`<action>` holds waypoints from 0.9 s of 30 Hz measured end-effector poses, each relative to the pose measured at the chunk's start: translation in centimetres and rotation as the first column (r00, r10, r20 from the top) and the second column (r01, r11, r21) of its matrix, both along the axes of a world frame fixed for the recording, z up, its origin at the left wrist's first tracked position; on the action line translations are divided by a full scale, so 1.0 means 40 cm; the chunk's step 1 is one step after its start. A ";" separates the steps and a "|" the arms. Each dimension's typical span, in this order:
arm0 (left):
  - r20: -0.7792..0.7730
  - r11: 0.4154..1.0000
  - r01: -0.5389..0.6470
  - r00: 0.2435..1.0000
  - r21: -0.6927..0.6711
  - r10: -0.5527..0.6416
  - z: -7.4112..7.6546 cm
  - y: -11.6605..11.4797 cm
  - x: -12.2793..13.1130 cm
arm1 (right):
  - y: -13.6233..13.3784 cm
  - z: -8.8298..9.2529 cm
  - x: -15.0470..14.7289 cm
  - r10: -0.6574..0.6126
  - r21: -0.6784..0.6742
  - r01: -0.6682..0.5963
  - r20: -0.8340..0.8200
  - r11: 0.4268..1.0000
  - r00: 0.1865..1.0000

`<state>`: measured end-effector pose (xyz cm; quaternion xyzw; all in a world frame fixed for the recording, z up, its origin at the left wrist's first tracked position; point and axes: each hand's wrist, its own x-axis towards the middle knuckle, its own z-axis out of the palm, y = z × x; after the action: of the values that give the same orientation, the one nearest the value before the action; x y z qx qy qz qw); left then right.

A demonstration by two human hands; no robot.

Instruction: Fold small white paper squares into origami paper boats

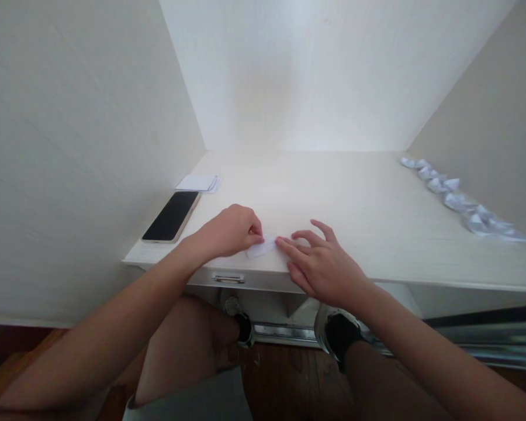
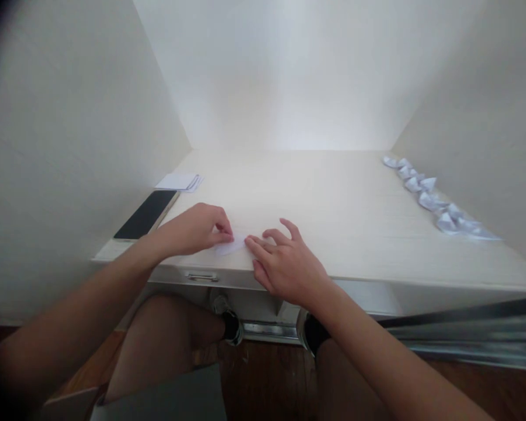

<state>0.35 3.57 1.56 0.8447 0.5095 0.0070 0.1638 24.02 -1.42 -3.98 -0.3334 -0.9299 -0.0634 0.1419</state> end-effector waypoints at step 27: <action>-0.125 0.932 -0.102 0.990 -0.348 0.062 0.056 0.071 0.080 | -0.010 -0.006 0.001 -0.016 0.045 0.016 0.012 0.999 1.000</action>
<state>3.56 6.40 3.79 0.7786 0.5457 -0.1251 0.2835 24.07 -1.82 -4.22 -0.3371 -0.9264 -0.0876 0.1431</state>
